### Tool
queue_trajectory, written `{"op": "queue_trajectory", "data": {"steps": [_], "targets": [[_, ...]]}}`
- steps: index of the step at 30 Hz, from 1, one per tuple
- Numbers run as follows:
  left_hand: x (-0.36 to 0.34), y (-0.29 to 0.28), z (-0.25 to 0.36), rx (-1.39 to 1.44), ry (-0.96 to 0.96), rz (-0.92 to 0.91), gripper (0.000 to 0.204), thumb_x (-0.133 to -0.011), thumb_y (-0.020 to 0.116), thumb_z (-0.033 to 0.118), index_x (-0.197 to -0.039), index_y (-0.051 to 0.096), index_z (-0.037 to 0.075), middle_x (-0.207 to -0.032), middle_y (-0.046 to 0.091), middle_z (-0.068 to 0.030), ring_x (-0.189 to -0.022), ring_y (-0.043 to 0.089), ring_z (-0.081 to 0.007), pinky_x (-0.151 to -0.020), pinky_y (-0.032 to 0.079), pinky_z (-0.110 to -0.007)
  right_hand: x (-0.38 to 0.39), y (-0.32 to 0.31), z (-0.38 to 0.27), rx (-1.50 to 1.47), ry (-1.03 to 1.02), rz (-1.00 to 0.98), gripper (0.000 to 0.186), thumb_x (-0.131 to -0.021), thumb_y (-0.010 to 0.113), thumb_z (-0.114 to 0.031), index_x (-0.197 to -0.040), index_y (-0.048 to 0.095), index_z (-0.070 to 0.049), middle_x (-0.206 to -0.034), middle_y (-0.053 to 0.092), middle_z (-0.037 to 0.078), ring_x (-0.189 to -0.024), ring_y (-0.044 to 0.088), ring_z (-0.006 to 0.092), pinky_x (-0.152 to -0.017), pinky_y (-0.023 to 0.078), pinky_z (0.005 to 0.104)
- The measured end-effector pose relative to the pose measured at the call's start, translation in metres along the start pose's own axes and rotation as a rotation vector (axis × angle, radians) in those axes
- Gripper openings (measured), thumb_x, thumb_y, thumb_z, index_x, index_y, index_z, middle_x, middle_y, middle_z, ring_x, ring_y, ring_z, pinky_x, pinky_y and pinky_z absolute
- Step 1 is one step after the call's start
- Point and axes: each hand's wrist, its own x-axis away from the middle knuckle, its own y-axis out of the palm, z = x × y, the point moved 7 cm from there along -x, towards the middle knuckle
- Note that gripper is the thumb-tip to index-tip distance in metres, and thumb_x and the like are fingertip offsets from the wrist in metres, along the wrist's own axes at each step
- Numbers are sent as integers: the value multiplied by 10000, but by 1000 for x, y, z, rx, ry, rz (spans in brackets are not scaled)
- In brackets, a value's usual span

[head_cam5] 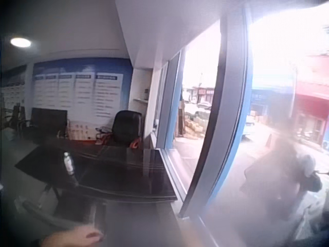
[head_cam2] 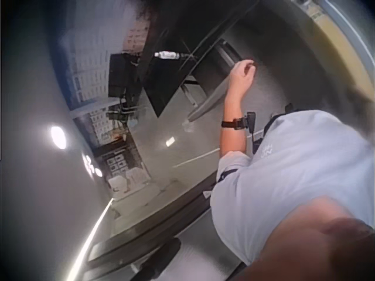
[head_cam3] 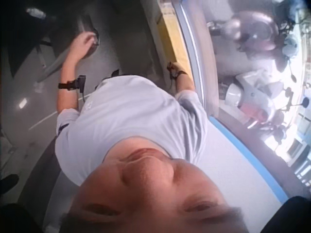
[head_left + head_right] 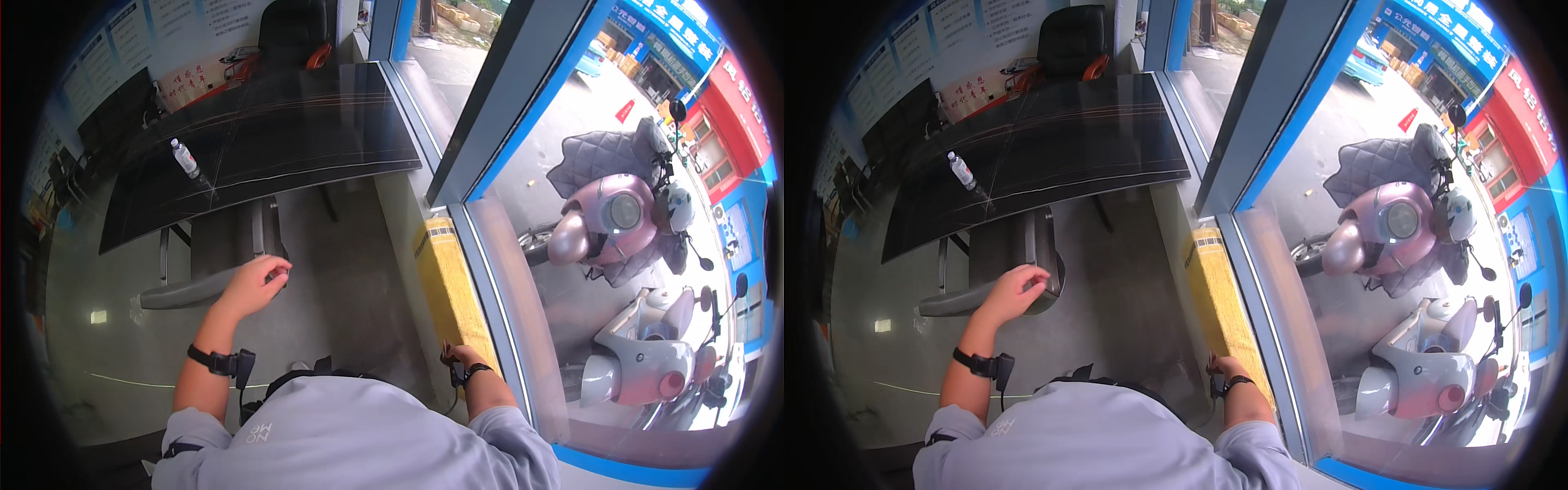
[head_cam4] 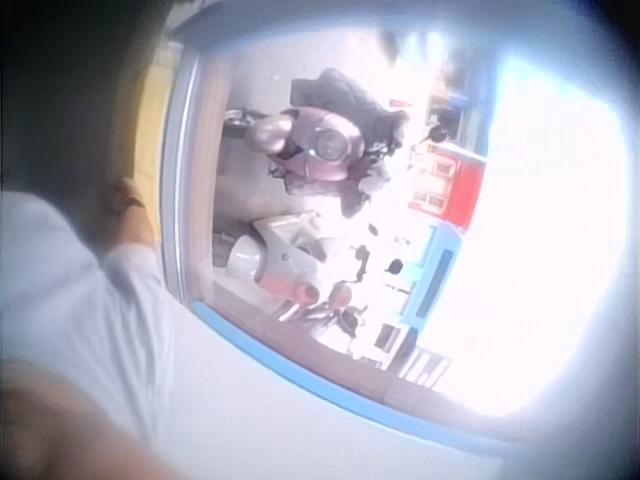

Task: Cleaning a glass window pane and its frame using a cloth.

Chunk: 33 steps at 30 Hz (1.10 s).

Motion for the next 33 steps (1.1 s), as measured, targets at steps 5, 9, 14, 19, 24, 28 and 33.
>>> {"op": "queue_trajectory", "data": {"steps": [5, 9, 14, 19, 24, 28, 33], "targets": [[77, -72, -117, 89, -138, 234, 186, -943, 669, 64, -1121, 680, 9, -995, 687, -77, -891, 662, -174, -797, 535, -300, -5, -23, -53, -102, -10, 20, 171, -792, 705, -6, -960, 702, 27, -929, 699, 154, -777, 691, 286, -666, 540, 425], [116, -115, -203, 135, -225, 331, 175, -959, 664, 52, -1129, 684, 14, -984, 690, -62, -865, 639, -139, -798, 530, -284, 37, -11, -172, 26, -276, 3, 155, -790, 697, -33, -942, 694, -3, -808, 676, 98, -683, 649, 226, -608, 507, 366], [102, -140, -256, 180, -233, 290, 164, -965, 661, 48, -1125, 689, 21, -985, 676, -43, -858, 627, -127, -798, 530, -283, 118, -77, -318, -23, -674, 271, 377, -724, 744, 1, -1095, 687, -33, -910, 655, 39, -771, 628, 164, -641, 503, 315], [41, -147, -248, 204, -170, 269, 162, -964, 657, 44, -1120, 688, 13, -989, 670, -38, -850, 621, -121, -794, 529, -280, 325, -170, -482, -154, -1462, 1065, 417, -857, 658, -54, -1269, 620, 4, -1088, 678, 90, -986, 639, 196, -888, 507, 315], [-51, -129, -190, 198, -126, 261, 141, -964, 645, 39, -1099, 680, 11, -953, 677, -28, -857, 625, -113, -809, 527, -270, 445, -209, -591, -428, -2009, 1473, 424, -953, 613, -65, -1366, 562, 12, -1286, 631, 186, -1202, 610, 306, -1067, 452, 395], [-126, -100, -143, 177, -109, 257, 151, -951, 656, 29, -1094, 695, 2, -980, 681, -54, -850, 635, -128, -792, 534, -281, 386, -185, -702, -219, -2022, 1387, 515, -1017, 548, -147, -1502, 457, -2, -1517, 468, 236, -1442, 394, 395, -1199, 296, 446], [-208, -82, -87, 105, -74, 232, 172, -928, 666, 34, -1094, 695, 0, -993, 693, -83, -855, 663, -156, -790, 547, -293, 347, -171, -720, -47, -2057, 1518, 514, -1055, 456, -164, -1546, 437, -12, -1647, 333, 224, -1546, 208, 473, -1245, 184, 523]]}}
